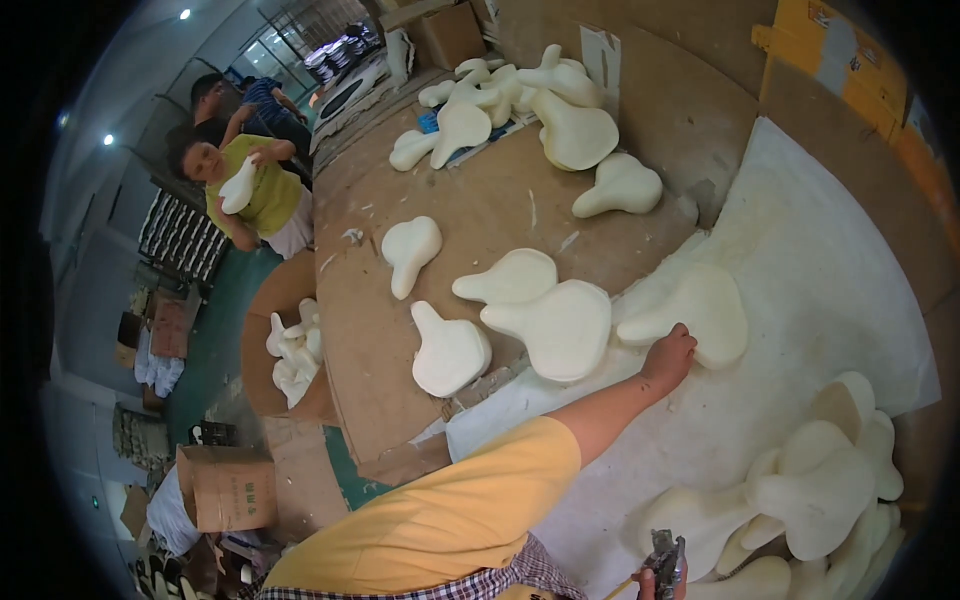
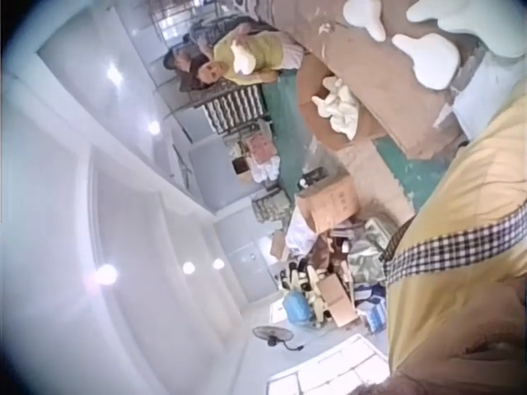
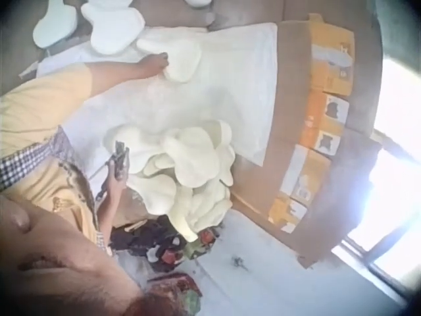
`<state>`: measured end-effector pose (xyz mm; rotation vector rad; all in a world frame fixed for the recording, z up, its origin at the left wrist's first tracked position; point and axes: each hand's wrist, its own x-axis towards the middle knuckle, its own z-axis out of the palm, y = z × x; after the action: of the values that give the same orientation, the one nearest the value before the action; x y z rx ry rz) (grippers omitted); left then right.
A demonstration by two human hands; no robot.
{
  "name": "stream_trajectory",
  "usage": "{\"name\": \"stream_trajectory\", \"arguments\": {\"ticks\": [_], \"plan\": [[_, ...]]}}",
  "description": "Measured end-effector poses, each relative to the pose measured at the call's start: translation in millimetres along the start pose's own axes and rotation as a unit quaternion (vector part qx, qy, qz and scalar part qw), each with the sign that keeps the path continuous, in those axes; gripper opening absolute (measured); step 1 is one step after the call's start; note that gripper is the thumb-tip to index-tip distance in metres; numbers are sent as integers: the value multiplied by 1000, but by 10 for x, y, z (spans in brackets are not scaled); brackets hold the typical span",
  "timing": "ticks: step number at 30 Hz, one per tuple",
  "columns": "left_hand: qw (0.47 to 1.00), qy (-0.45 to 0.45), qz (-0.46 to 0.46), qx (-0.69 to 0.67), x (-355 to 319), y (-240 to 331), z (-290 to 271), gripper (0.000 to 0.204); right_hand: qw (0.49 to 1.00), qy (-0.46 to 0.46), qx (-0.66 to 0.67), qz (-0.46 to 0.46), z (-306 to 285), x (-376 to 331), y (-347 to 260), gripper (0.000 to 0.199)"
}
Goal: Sorting, spraying, and packing foam bicycle seat cushions in a manufacturing facility.
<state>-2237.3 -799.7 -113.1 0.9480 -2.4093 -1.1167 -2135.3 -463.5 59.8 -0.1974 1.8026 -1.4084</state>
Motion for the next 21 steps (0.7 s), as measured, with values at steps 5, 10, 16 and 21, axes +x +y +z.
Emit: {"name": "stream_trajectory", "arguments": {"ticks": [5,10,16,21], "plan": [[998,7,51,-31,-206,230,-223,8,999,23,-35,29,-149,-60,111,55],[981,-38,175,-74,-1015,276,-857,11,999,18,-48,-19,-46,-312,-7,54],[981,-85,166,-60,-2104,-233,-1525,12,996,-4,-59,-68,103,-649,-82,53],[980,-134,145,-11,-2682,-516,-1734,13,990,-25,-85,-107,210,-812,7,52]]}}
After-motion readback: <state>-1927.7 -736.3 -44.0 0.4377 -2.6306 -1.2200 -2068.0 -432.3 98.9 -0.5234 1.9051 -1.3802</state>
